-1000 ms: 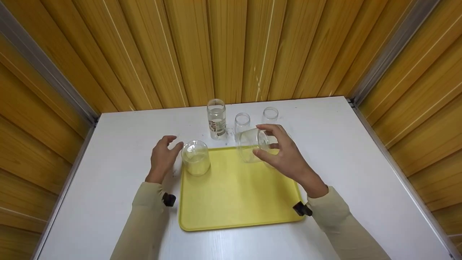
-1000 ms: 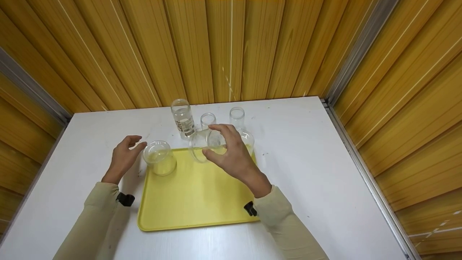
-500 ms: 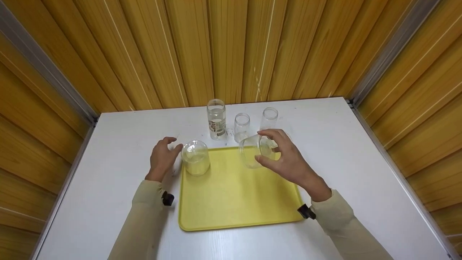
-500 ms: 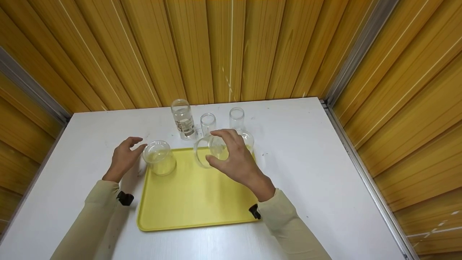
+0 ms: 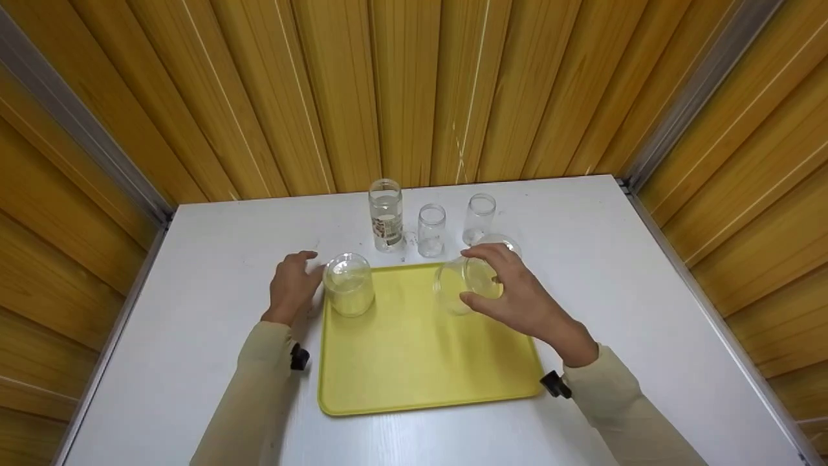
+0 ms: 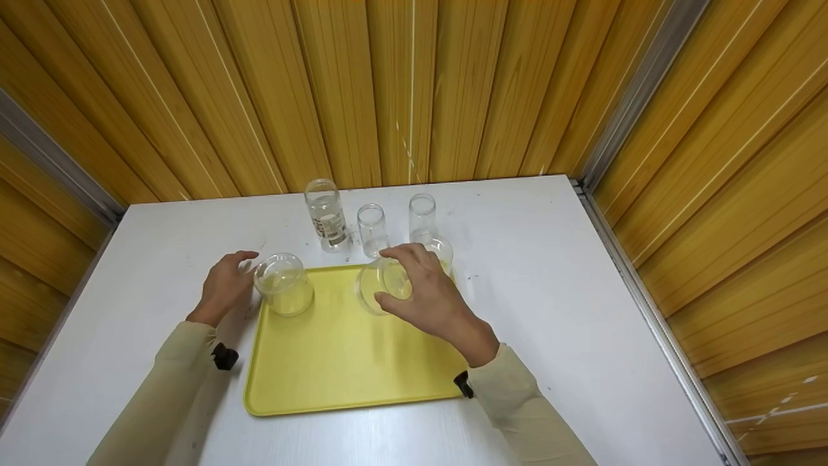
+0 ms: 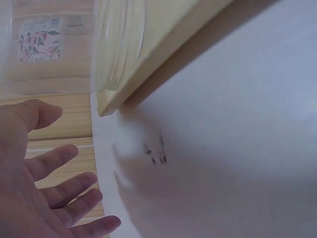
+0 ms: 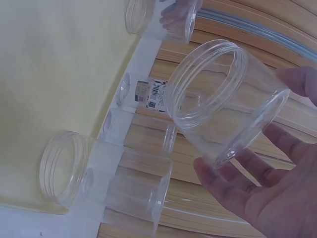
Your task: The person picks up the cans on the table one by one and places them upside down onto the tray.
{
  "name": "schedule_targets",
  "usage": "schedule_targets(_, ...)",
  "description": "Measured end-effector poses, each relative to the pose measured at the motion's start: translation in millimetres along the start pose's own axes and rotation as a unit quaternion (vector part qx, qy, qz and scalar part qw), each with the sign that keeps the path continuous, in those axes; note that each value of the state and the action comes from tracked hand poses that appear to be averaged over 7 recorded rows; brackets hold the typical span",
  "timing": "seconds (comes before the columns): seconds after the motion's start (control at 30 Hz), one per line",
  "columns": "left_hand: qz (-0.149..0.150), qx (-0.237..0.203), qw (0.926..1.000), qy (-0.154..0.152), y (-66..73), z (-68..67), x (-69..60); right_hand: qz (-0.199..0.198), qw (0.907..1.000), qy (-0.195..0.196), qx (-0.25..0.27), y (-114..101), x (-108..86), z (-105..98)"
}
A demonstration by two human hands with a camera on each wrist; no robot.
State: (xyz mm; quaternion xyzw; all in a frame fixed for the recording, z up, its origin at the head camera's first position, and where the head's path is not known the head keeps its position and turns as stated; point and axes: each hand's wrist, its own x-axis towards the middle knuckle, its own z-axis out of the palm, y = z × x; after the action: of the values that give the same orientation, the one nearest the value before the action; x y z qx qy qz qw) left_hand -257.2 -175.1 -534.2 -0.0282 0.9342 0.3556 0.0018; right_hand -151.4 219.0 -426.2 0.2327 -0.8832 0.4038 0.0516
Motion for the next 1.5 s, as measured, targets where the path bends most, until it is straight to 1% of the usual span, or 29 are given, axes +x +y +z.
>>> schedule_targets(0.23, 0.013, 0.037, 0.9992, 0.001, 0.3, 2.9, 0.1, -0.002, 0.9998, -0.016, -0.013, 5.0, -5.1, -0.5)
schedule_targets(0.43, 0.030, 0.047, 0.9984, 0.000, -2.0, 2.9, -0.1, -0.010, 0.9991, -0.026, -0.032, 8.1, -9.0, -0.4)
schedule_targets(0.77, 0.046, 0.075, 0.9961, 0.001, -5.7, 4.6, 2.5, 0.000, 0.9956, -0.053, -0.077, 8.6, -15.7, 0.2)
schedule_targets(1.0, 0.049, 0.086, 0.9951, -0.008, -7.8, 5.6, 2.4, -0.007, 0.9929, -0.059, -0.103, 8.8, -20.4, -0.6)
schedule_targets(1.1, 0.055, 0.092, 0.9941, -0.009, -8.1, 5.6, 2.4, -0.004, 0.9921, -0.067, -0.106, 8.8, -21.7, -1.0)
schedule_targets(1.33, 0.050, 0.097, 0.9939, -0.015, -9.9, 7.6, 5.2, 0.007, 0.9910, -0.078, -0.109, 9.4, -23.6, -1.6)
schedule_targets(1.5, 0.056, 0.104, 0.9930, -0.012, -10.9, 9.6, 7.1, 0.014, 0.9901, -0.080, -0.114, 10.9, -25.5, -2.0)
